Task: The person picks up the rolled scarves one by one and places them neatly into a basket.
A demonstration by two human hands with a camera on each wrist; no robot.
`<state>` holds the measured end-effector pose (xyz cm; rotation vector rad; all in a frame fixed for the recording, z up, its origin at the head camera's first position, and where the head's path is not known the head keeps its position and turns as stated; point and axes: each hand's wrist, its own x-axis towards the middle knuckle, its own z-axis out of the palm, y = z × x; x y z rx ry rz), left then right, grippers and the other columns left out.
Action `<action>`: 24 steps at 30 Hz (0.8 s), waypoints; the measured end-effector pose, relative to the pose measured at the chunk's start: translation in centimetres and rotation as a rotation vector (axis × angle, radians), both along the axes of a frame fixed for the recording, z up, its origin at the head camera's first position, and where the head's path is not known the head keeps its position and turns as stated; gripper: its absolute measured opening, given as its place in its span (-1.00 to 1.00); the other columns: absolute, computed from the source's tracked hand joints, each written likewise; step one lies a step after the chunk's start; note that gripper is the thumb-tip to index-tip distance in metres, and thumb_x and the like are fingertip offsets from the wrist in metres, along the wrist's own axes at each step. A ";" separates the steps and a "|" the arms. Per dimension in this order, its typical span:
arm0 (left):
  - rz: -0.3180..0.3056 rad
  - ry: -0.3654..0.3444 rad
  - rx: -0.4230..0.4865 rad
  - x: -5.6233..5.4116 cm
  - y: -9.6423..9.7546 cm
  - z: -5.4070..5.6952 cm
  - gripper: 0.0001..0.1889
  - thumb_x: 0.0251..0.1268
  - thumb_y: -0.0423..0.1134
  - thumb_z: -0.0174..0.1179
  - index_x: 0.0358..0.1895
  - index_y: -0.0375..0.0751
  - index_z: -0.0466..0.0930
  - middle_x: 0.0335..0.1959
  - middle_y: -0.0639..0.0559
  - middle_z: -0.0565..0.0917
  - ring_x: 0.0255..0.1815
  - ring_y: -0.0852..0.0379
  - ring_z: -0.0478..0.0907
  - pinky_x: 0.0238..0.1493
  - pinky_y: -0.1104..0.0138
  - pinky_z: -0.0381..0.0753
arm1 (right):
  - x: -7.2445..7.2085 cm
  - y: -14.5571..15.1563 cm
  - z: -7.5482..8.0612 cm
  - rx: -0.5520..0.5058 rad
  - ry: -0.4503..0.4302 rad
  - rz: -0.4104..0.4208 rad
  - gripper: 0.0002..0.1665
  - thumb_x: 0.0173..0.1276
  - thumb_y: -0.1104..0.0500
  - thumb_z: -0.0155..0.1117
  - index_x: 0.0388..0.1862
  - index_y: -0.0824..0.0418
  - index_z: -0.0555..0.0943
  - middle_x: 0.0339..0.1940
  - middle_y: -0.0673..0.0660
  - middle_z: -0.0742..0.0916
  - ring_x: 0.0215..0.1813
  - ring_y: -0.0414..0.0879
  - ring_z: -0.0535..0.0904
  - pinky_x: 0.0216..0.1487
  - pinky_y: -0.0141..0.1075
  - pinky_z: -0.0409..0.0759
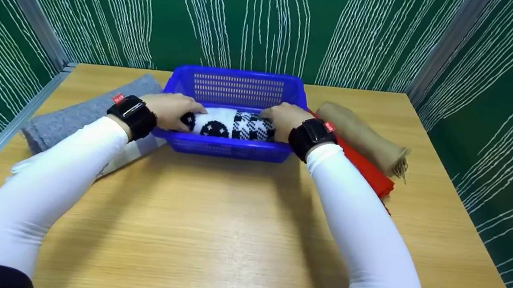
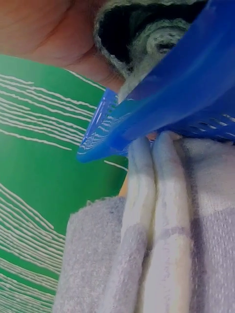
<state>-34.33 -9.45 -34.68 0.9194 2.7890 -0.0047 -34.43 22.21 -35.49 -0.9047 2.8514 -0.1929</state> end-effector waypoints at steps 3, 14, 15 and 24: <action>0.009 0.001 -0.001 -0.1 0.1 -0.1 -0.41 0.46 -0.22 0.42 0.52 -0.11 0.55 0.40 -0.16 0.69 0.44 -0.16 0.61 0.54 -0.02 0.53 | -0.1 0.0 -0.2 -0.004 0.027 0.028 -0.23 0.20 0.37 0.54 0.45 0.23 0.63 0.18 0.45 0.80 0.18 0.41 0.75 0.28 0.26 0.71; 0.021 -0.005 -0.010 0.0 0.3 -0.7 -0.45 0.50 -0.19 0.39 0.49 -0.11 0.55 0.37 -0.16 0.70 0.41 -0.17 0.63 0.52 -0.02 0.55 | -0.2 -0.3 -0.6 0.027 0.025 0.020 -0.25 0.27 0.30 0.54 0.47 0.24 0.59 0.05 0.46 0.82 0.08 0.39 0.78 0.22 0.27 0.73; 0.023 -0.006 -0.009 0.0 0.3 -0.7 -0.46 0.51 -0.18 0.39 0.49 -0.11 0.55 0.36 -0.17 0.70 0.40 -0.17 0.63 0.52 -0.03 0.55 | -0.3 -0.3 -0.7 0.025 0.027 0.020 -0.25 0.27 0.30 0.54 0.46 0.24 0.59 0.05 0.46 0.82 0.07 0.39 0.79 0.22 0.27 0.73; 0.021 -0.011 0.000 0.0 0.0 -0.4 -0.40 0.47 -0.13 0.42 0.52 -0.10 0.53 0.38 -0.17 0.68 0.43 -0.17 0.61 0.55 -0.03 0.52 | 0.0 -0.3 -0.6 0.006 0.041 0.031 -0.28 0.26 0.31 0.55 0.42 0.31 0.60 0.16 0.47 0.79 0.19 0.43 0.73 0.34 0.29 0.65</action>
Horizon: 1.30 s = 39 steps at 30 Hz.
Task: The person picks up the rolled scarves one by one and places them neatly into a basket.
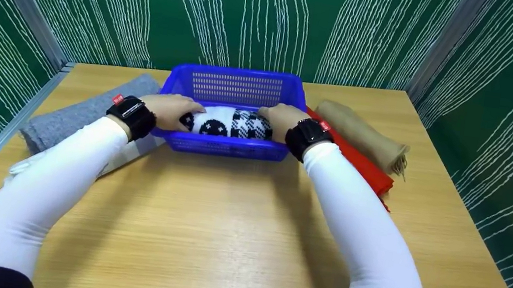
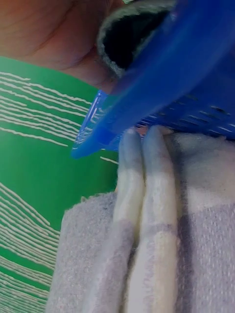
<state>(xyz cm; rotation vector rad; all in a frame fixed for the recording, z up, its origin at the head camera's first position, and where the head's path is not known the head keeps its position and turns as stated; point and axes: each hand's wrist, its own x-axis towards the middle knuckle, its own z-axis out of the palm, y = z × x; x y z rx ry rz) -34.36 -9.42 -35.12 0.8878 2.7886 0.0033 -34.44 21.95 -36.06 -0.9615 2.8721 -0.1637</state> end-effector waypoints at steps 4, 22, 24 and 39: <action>0.000 -0.004 0.012 0.2 -0.2 0.4 -0.35 0.43 -0.12 0.46 0.53 -0.12 0.53 0.41 -0.18 0.67 0.46 -0.17 0.59 0.57 -0.03 0.51 | 0.6 -0.1 0.7 -0.004 -0.013 -0.009 -0.24 0.26 0.29 0.57 0.45 0.32 0.59 0.20 0.47 0.78 0.24 0.43 0.71 0.38 0.29 0.63; 0.047 -0.031 0.056 1.1 -1.2 3.2 -0.25 0.46 -0.02 0.45 0.63 -0.10 0.42 0.58 -0.16 0.52 0.61 -0.16 0.44 0.66 -0.08 0.38 | 1.5 -0.5 3.8 0.012 -0.110 -0.113 -0.13 0.28 0.29 0.53 0.59 0.16 0.50 0.47 0.37 0.65 0.37 0.33 0.65 0.36 0.30 0.64; 0.041 -0.030 0.059 1.2 -1.4 3.6 -0.25 0.47 -0.02 0.43 0.63 -0.14 0.41 0.59 -0.17 0.51 0.62 -0.18 0.43 0.67 -0.09 0.36 | 1.7 -0.6 4.1 0.008 -0.116 -0.123 -0.12 0.30 0.29 0.53 0.61 0.15 0.49 0.50 0.37 0.64 0.40 0.34 0.63 0.38 0.32 0.62; 0.090 -0.039 0.098 1.8 -3.4 5.1 -0.22 0.54 0.02 0.35 0.70 -0.11 0.29 0.71 -0.17 0.33 0.75 -0.17 0.21 0.73 -0.12 0.24 | 2.5 -0.7 4.6 -0.062 0.067 -0.015 -0.17 0.36 0.17 0.60 0.57 0.25 0.50 0.47 0.40 0.65 0.49 0.38 0.57 0.56 0.27 0.48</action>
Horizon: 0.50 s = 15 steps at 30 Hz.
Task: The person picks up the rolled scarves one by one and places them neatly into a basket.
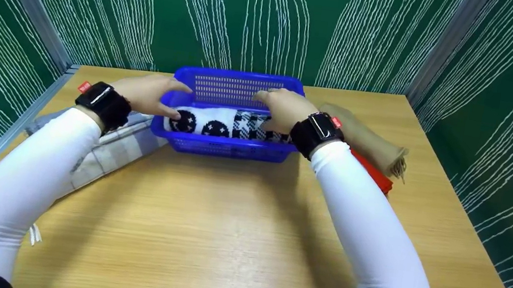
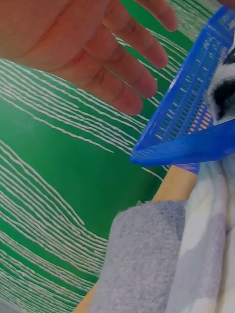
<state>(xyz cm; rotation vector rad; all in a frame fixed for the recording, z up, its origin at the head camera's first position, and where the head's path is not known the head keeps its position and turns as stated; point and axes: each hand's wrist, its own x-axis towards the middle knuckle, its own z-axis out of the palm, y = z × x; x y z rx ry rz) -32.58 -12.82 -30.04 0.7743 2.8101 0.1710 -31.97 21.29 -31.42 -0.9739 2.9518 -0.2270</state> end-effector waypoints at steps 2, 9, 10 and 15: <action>0.007 -0.005 0.013 0.1 -0.2 0.2 -0.21 0.55 0.03 0.34 0.71 -0.10 0.27 0.73 -0.16 0.30 0.76 -0.17 0.19 0.73 -0.13 0.24 | 0.2 0.0 0.0 -0.012 0.006 -0.005 -0.17 0.37 0.15 0.59 0.57 0.24 0.50 0.48 0.39 0.64 0.49 0.37 0.57 0.55 0.28 0.49; 0.017 0.004 0.035 0.8 -0.7 0.3 -0.20 0.55 0.06 0.32 0.72 -0.04 0.24 0.75 -0.19 0.25 0.77 -0.19 0.18 0.72 -0.17 0.23 | 1.1 -0.4 -0.5 -0.032 0.025 -0.019 -0.15 0.43 0.04 0.56 0.62 0.20 0.47 0.58 0.36 0.57 0.60 0.38 0.45 0.59 0.29 0.43; 0.018 0.009 0.034 0.9 -0.8 0.3 -0.20 0.55 0.06 0.32 0.73 -0.04 0.24 0.75 -0.19 0.25 0.76 -0.19 0.18 0.72 -0.18 0.24 | 1.1 -0.4 -0.6 -0.038 0.033 -0.018 -0.15 0.43 0.04 0.56 0.62 0.20 0.47 0.58 0.35 0.57 0.60 0.37 0.45 0.59 0.28 0.44; 0.031 0.029 0.040 1.3 -1.2 -0.1 -0.18 0.54 0.09 0.33 0.73 -0.03 0.24 0.75 -0.20 0.25 0.75 -0.21 0.21 0.72 -0.19 0.23 | 1.6 -0.6 -1.3 -0.074 0.082 -0.010 -0.15 0.42 -0.01 0.57 0.60 0.19 0.49 0.57 0.34 0.58 0.60 0.33 0.45 0.59 0.27 0.45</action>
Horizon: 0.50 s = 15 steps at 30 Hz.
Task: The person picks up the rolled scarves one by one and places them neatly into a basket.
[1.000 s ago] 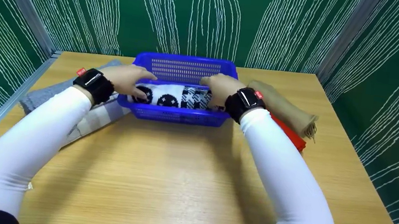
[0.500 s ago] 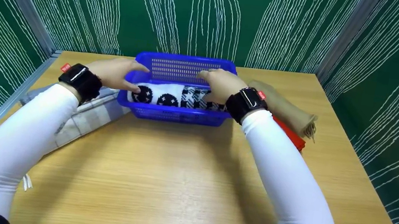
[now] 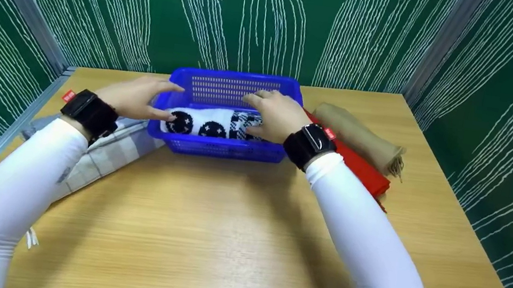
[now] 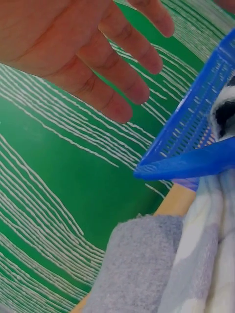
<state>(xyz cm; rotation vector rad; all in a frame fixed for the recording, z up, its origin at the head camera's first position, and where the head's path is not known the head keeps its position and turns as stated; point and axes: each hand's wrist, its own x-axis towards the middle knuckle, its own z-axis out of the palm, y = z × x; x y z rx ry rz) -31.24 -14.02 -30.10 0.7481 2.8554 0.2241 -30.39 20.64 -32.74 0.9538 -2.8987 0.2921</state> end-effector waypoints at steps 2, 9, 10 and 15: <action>0.006 0.001 0.006 0.2 -0.2 -0.1 -0.18 0.54 0.10 0.33 0.73 -0.03 0.24 0.75 -0.21 0.24 0.76 -0.21 0.19 0.73 -0.19 0.21 | 0.2 -0.1 -0.3 -0.007 0.012 0.008 -0.13 0.41 -0.05 0.57 0.61 0.18 0.48 0.58 0.33 0.57 0.60 0.33 0.45 0.60 0.27 0.43; 0.003 0.026 0.012 0.8 -0.6 -0.5 -0.17 0.51 0.10 0.35 0.72 -0.04 0.25 0.73 -0.20 0.28 0.73 -0.22 0.26 0.71 -0.17 0.25 | 0.6 -0.4 -1.4 -0.027 0.057 0.045 -0.06 0.39 -0.14 0.57 0.63 0.19 0.47 0.57 0.35 0.57 0.60 0.36 0.44 0.65 0.28 0.36; 0.001 0.036 0.010 0.9 -0.6 -0.5 -0.17 0.51 0.10 0.35 0.72 -0.04 0.26 0.73 -0.19 0.29 0.72 -0.23 0.28 0.71 -0.17 0.26 | 0.7 -0.4 -1.5 -0.031 0.061 0.045 -0.06 0.39 -0.15 0.56 0.63 0.19 0.46 0.57 0.35 0.56 0.61 0.36 0.43 0.66 0.27 0.35; -0.012 0.099 -0.003 1.5 -0.6 -1.0 -0.18 0.52 0.12 0.35 0.71 -0.06 0.28 0.69 -0.17 0.35 0.66 -0.24 0.37 0.66 -0.15 0.36 | 1.1 -0.7 -1.8 -0.040 0.054 0.033 -0.02 0.41 -0.22 0.53 0.67 0.15 0.42 0.62 0.33 0.52 0.66 0.35 0.37 0.71 0.28 0.25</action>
